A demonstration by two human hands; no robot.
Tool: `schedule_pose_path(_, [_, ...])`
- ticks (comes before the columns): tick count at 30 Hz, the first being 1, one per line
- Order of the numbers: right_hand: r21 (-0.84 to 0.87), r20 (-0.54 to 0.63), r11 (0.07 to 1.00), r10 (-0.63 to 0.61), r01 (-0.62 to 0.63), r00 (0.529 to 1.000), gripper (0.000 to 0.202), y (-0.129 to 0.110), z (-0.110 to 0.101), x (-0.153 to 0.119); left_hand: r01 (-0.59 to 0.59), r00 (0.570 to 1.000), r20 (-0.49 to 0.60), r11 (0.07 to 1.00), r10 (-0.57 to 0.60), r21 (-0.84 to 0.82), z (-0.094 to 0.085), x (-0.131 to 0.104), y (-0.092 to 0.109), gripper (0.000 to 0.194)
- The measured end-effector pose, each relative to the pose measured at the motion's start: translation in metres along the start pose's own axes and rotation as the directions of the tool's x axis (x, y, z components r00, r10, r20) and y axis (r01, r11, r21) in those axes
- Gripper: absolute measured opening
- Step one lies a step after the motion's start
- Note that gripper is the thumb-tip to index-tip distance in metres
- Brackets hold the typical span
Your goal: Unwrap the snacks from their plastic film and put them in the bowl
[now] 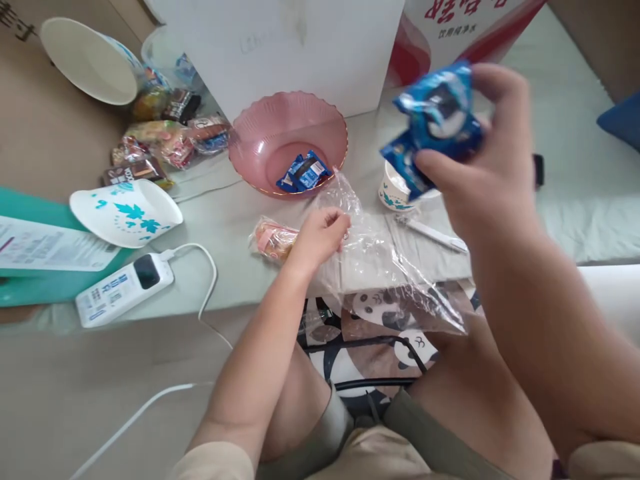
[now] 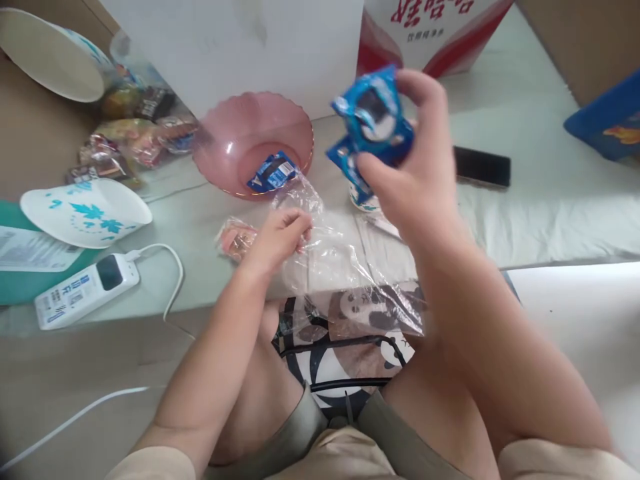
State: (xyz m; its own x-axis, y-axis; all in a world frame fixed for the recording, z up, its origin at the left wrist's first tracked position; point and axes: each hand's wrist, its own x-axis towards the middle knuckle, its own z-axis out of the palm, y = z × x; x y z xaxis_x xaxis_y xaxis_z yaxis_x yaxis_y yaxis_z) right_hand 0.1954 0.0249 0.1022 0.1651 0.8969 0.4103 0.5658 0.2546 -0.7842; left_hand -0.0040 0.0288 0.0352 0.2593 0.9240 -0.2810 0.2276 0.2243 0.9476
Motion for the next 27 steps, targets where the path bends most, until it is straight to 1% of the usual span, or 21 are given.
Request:
schedule_pose_path(1, [0.018,0.032,1.000,-0.025,0.025,0.999,0.075,-0.007,0.015,0.018,-0.005,1.000,0.023,1.000,0.004,0.024,-0.001,0.000,-0.002,0.020])
schedule_pose_path(3, [0.019,0.159,1.000,0.007,-0.010,0.987,0.072,-0.016,0.051,0.052,-0.021,0.999,0.045,0.998,0.019,0.054,-0.001,-0.001,-0.005,0.021])
schedule_pose_path(5, [-0.092,0.291,0.993,0.091,-0.067,0.953,0.072,-0.022,0.086,0.082,-0.040,0.998,0.056,0.996,0.036,0.075,-0.002,-0.001,-0.006,0.021])
schedule_pose_path(6, [-0.157,0.332,0.985,0.126,-0.077,0.935,0.074,-0.024,0.099,0.094,-0.047,0.997,0.061,0.995,0.042,0.087,-0.002,-0.002,-0.005,0.021])
schedule_pose_path(7, [-0.195,0.361,0.978,0.146,-0.079,0.921,0.074,-0.026,0.108,0.102,-0.052,0.997,0.067,0.994,0.046,0.097,-0.002,-0.002,-0.005,0.021])
schedule_pose_path(8, [-0.220,0.374,0.973,0.154,-0.074,0.914,0.073,-0.028,0.113,0.107,-0.054,0.996,0.074,0.993,0.047,0.104,-0.002,-0.003,-0.005,0.022])
schedule_pose_path(9, [-0.229,0.384,0.972,0.147,-0.060,0.911,0.072,-0.030,0.113,0.107,-0.053,0.995,0.086,0.993,0.044,0.109,-0.002,-0.003,-0.004,0.022])
schedule_pose_path(10, [-0.214,0.388,0.976,0.126,-0.043,0.913,0.069,-0.032,0.107,0.102,-0.052,0.994,0.100,0.993,0.041,0.108,-0.002,-0.004,-0.004,0.023])
schedule_pose_path(12, [-0.134,0.387,0.991,0.045,0.008,0.921,0.058,-0.033,0.084,0.078,-0.053,0.989,0.139,0.996,0.042,0.077,-0.003,-0.004,-0.003,0.023])
schedule_pose_path(14, [0.060,0.309,0.996,-0.080,0.064,0.948,0.039,-0.025,0.051,0.039,-0.062,0.983,0.175,0.998,0.057,0.023,-0.004,-0.005,-0.001,0.021])
schedule_pose_path(15, [0.139,0.240,0.989,-0.088,0.055,0.967,0.033,-0.018,0.034,0.017,-0.067,0.980,0.187,0.998,0.067,-0.005,-0.004,-0.005,0.000,0.020])
schedule_pose_path(16, [0.181,0.168,0.983,-0.047,0.016,0.985,0.031,-0.007,0.018,-0.006,-0.074,0.978,0.193,0.997,0.078,-0.029,-0.005,-0.006,0.002,0.019])
schedule_pose_path(17, [0.214,0.039,0.977,-0.007,-0.001,0.999,0.028,0.005,0.005,-0.029,-0.082,0.977,0.196,0.996,0.089,-0.046,-0.005,-0.007,0.004,0.018])
schedule_pose_path(18, [0.219,-0.061,0.975,0.052,-0.037,0.997,0.026,0.018,-0.005,-0.049,-0.091,0.975,0.198,0.994,0.101,-0.060,-0.006,-0.008,0.006,0.019])
schedule_pose_path(19, [0.216,-0.153,0.973,0.115,-0.080,0.982,0.024,0.031,-0.012,-0.067,-0.098,0.973,0.201,0.992,0.112,-0.079,-0.006,-0.010,0.008,0.019])
schedule_pose_path(20, [0.210,-0.210,0.969,0.171,-0.126,0.963,0.023,0.043,-0.016,-0.082,-0.099,0.973,0.200,0.989,0.119,-0.106,-0.007,-0.011,0.010,0.021])
schedule_pose_path(21, [0.208,-0.219,0.962,0.221,-0.176,0.950,0.025,0.053,-0.017,-0.093,-0.089,0.974,0.196,0.986,0.116,-0.139,-0.007,-0.013,0.011,0.022])
schedule_pose_path(22, [0.217,-0.193,0.951,0.262,-0.219,0.946,0.029,0.061,-0.017,-0.102,-0.073,0.976,0.191,0.982,0.107,-0.177,-0.008,-0.014,0.013,0.024])
schedule_pose_path(23, [0.240,-0.134,0.936,0.296,-0.259,0.946,0.036,0.066,-0.016,-0.108,-0.057,0.978,0.182,0.974,0.099,-0.219,-0.010,-0.015,0.014,0.026])
schedule_pose_path(25, [0.324,0.020,0.888,0.339,-0.327,0.941,0.054,0.068,-0.013,-0.113,-0.045,0.980,0.172,0.950,0.102,-0.308,-0.013,-0.017,0.016,0.036])
schedule_pose_path(27, [0.418,0.159,0.817,0.365,-0.397,0.917,0.068,0.064,-0.012,-0.113,-0.059,0.979,0.155,0.910,0.133,-0.409,-0.018,-0.017,0.016,0.047])
